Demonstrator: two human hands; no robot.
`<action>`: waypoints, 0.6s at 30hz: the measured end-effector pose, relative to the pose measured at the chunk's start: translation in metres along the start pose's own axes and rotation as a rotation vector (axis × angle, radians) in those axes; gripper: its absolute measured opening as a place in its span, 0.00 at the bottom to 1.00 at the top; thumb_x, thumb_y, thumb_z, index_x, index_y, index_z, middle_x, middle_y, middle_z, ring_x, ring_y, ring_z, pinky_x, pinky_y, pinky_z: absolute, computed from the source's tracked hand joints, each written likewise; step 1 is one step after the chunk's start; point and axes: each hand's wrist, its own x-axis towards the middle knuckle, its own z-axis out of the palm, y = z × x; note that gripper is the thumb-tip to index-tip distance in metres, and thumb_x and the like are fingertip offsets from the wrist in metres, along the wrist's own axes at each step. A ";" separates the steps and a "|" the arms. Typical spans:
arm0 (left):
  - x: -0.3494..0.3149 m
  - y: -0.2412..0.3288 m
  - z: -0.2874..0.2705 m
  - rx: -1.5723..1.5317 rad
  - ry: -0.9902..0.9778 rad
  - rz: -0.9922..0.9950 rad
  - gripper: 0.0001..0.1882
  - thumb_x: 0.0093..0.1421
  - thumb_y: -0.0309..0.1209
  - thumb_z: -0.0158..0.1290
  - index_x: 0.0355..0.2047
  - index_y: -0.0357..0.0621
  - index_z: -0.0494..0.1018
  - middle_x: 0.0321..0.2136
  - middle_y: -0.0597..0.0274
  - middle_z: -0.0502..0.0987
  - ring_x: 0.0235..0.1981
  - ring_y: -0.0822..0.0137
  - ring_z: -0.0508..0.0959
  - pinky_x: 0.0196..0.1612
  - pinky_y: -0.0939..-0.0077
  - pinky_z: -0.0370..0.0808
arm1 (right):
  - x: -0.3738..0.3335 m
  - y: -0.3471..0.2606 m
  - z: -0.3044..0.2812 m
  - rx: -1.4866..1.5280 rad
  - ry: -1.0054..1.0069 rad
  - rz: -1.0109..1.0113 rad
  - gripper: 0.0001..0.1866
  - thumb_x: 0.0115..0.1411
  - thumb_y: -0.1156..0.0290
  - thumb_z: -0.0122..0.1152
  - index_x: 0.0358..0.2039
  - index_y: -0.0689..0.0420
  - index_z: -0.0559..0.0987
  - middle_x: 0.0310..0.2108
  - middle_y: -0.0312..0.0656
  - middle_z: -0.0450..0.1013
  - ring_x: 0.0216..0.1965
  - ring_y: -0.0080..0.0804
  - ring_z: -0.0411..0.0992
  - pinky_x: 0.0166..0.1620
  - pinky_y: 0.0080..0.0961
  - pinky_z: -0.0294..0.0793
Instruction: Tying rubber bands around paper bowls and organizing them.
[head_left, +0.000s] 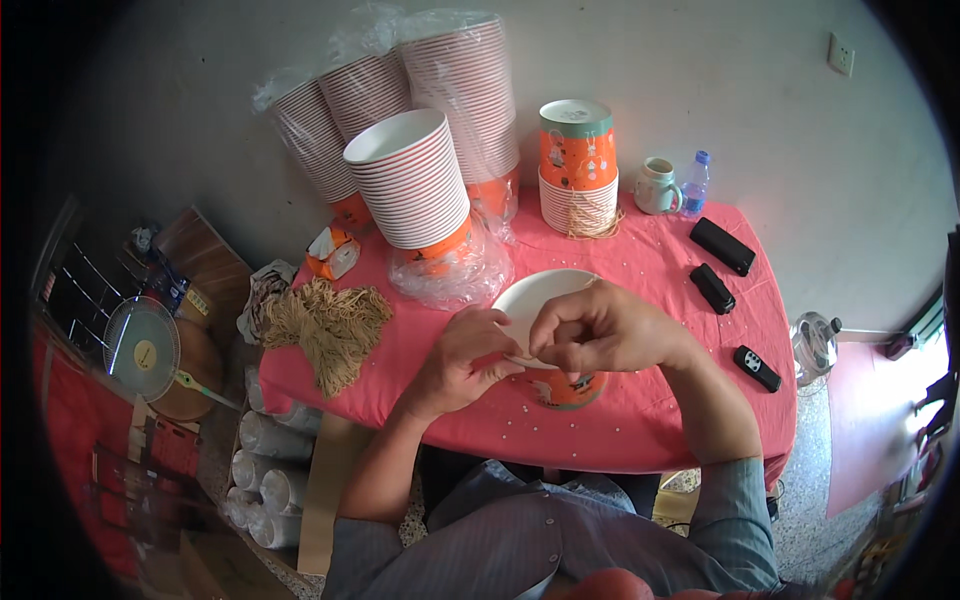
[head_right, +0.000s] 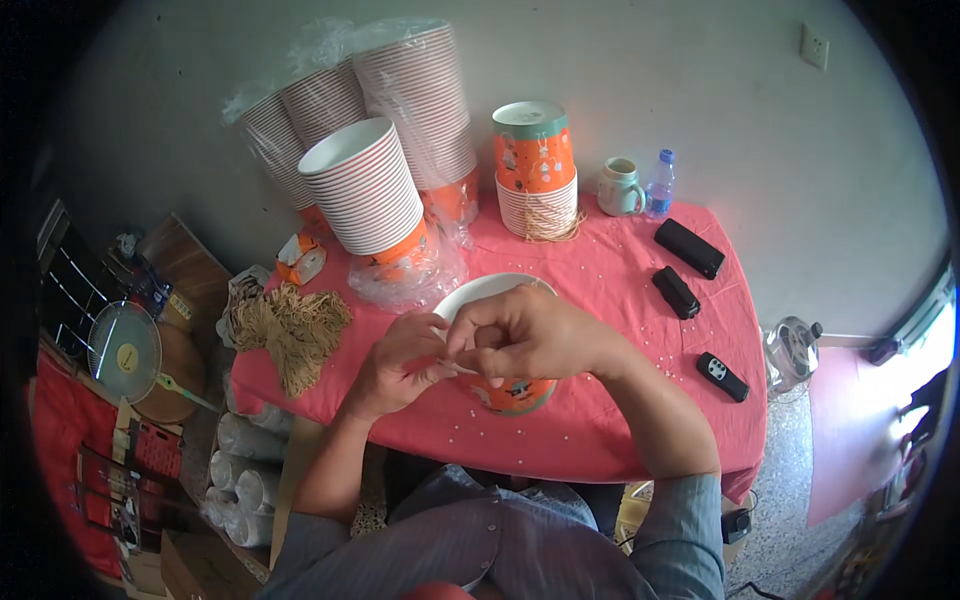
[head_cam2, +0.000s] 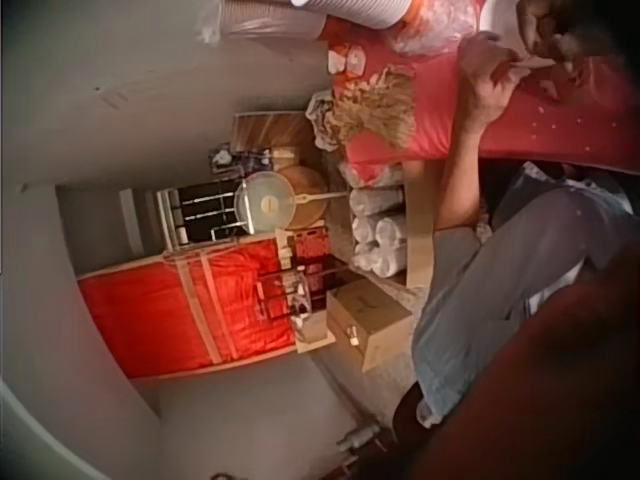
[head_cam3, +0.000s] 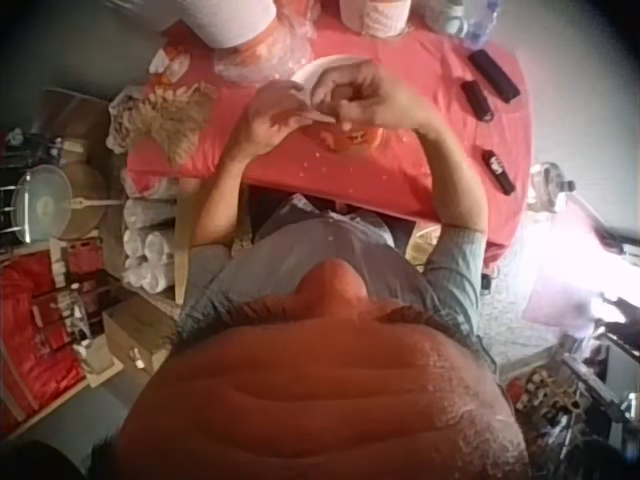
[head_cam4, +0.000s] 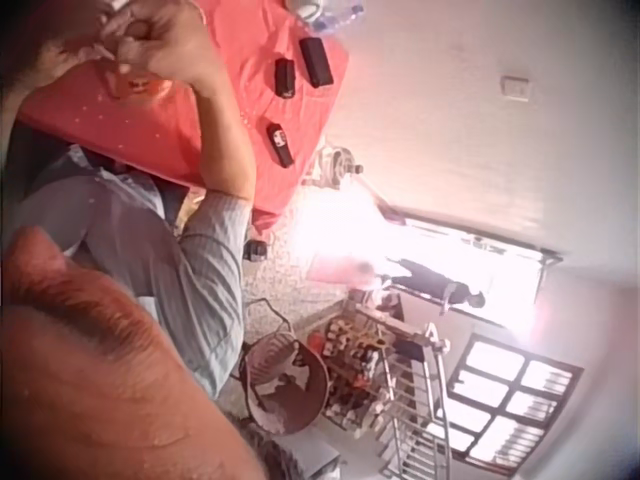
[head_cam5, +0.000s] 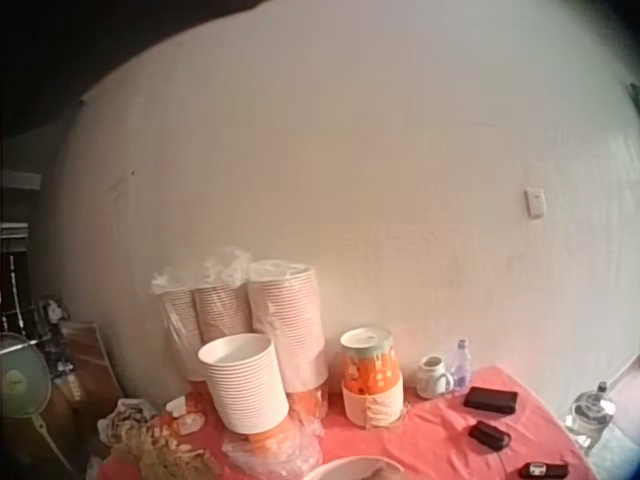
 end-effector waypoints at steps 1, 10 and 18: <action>0.000 -0.001 -0.001 0.004 0.004 -0.001 0.16 0.56 0.29 0.74 0.42 0.45 0.81 0.40 0.61 0.85 0.53 0.49 0.83 0.62 0.48 0.76 | -0.002 -0.001 -0.002 0.025 -0.018 0.003 0.09 0.64 0.82 0.67 0.45 0.62 0.84 0.26 0.34 0.81 0.31 0.16 0.79 0.35 0.18 0.74; 0.002 -0.020 -0.015 -0.486 0.374 -0.470 0.07 0.74 0.30 0.63 0.47 0.40 0.79 0.36 0.75 0.78 0.38 0.82 0.76 0.43 0.82 0.74 | 0.003 0.003 -0.016 -0.306 0.096 -0.141 0.22 0.61 0.73 0.77 0.55 0.60 0.82 0.34 0.40 0.84 0.37 0.33 0.84 0.45 0.33 0.83; 0.039 -0.087 -0.005 -0.676 0.431 -0.698 0.07 0.73 0.29 0.61 0.47 0.41 0.79 0.35 0.72 0.79 0.35 0.81 0.77 0.39 0.81 0.76 | 0.013 0.023 -0.016 -0.460 0.067 -0.022 0.41 0.49 0.56 0.90 0.59 0.59 0.78 0.55 0.46 0.78 0.57 0.40 0.78 0.62 0.40 0.79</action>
